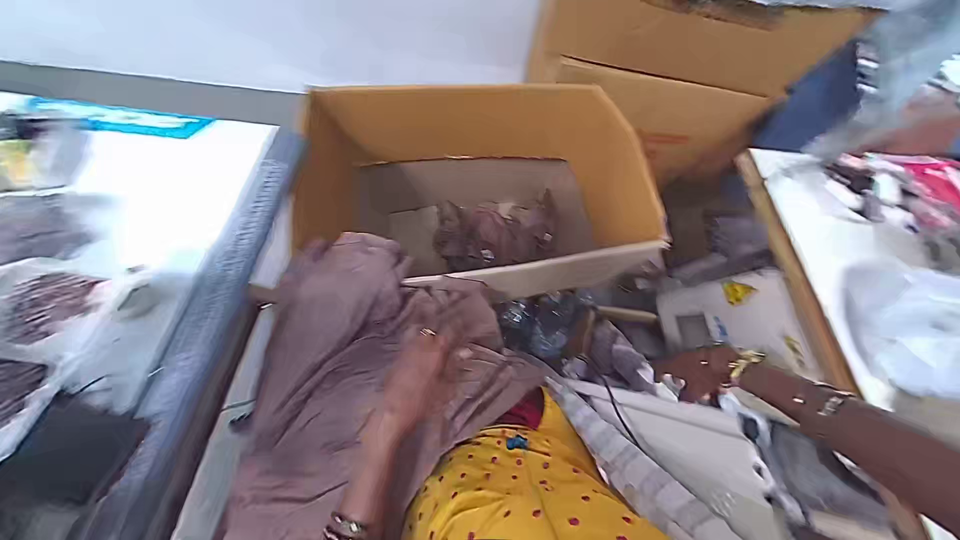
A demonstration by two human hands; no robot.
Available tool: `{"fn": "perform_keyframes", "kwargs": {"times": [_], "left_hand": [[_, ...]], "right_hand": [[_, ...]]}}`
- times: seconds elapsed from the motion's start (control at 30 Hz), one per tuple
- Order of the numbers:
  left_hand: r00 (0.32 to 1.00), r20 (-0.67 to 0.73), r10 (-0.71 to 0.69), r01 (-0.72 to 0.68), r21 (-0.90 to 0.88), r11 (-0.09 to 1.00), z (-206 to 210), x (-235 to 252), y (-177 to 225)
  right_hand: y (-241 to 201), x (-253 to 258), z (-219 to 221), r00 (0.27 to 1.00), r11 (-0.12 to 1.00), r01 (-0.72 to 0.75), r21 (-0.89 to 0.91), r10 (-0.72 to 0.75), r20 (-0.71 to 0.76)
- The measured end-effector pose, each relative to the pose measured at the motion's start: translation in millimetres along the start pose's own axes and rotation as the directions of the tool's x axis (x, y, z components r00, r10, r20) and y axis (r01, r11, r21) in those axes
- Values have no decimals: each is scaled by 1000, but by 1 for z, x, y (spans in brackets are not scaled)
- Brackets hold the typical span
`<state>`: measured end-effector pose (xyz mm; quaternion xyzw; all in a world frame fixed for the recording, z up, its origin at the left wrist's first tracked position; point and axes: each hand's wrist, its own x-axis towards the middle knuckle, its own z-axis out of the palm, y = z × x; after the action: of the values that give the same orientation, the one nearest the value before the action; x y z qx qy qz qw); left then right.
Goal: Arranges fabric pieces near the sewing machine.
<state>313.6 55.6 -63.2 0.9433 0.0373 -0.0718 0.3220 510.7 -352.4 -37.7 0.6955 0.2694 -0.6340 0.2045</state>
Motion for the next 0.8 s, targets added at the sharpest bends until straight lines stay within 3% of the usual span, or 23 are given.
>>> {"fn": "perform_keyframes", "kwargs": {"times": [0.1, 0.2, 0.27, 0.33, 0.4, 0.47, 0.5, 0.57, 0.63, 0.7, 0.73, 0.8], "left_hand": [[998, -61, -28, 12, -238, 971, -6, -74, 21], [977, -188, -104, 9, -449, 894, -9, -138, 32], [954, -220, -204, 36, -592, 805, -9, -178, 41], [904, -310, -296, 9, -677, 736, -1, -214, 51], [800, -434, -415, 0, -691, 722, 16, -247, 63], [623, -533, -572, 81, -684, 725, 31, -274, 81], [523, -570, -634, 136, -678, 722, 37, -286, 89], [314, -640, -701, 241, -661, 711, 53, -308, 104], [145, -670, -728, 273, -680, 680, 65, -327, 112], [42, -620, -783, 239, -755, 611, 77, -347, 113], [8, -560, -828, 250, -801, 544, 90, -357, 112], [-55, -377, -924, 409, -853, 324, 125, -382, 99]], "right_hand": [[-46, -10, -110, 991, 976, 45, -214, -70, -111], [-141, -29, -196, 949, 872, 116, -476, -239, -207], [-222, -41, -222, 907, 715, 255, -651, -410, -95], [-307, -55, -224, 805, 464, 462, -756, -578, 137], [-382, -63, -206, 607, 140, 659, -739, -679, 413], [-444, -57, -178, 332, -162, 775, -612, -719, 611], [-472, -56, -163, 234, -265, 780, -566, -716, 658], [-511, -48, -130, 149, -393, 725, -566, -712, 686], [-529, -35, -102, 155, -414, 682, -603, -724, 673], [-536, -12, -78, 266, -357, 690, -630, -685, 679], [-531, 3, -66, 337, -324, 674, -664, -664, 667], [-513, 31, -48, 443, -274, 601, -751, -668, 598]]}}
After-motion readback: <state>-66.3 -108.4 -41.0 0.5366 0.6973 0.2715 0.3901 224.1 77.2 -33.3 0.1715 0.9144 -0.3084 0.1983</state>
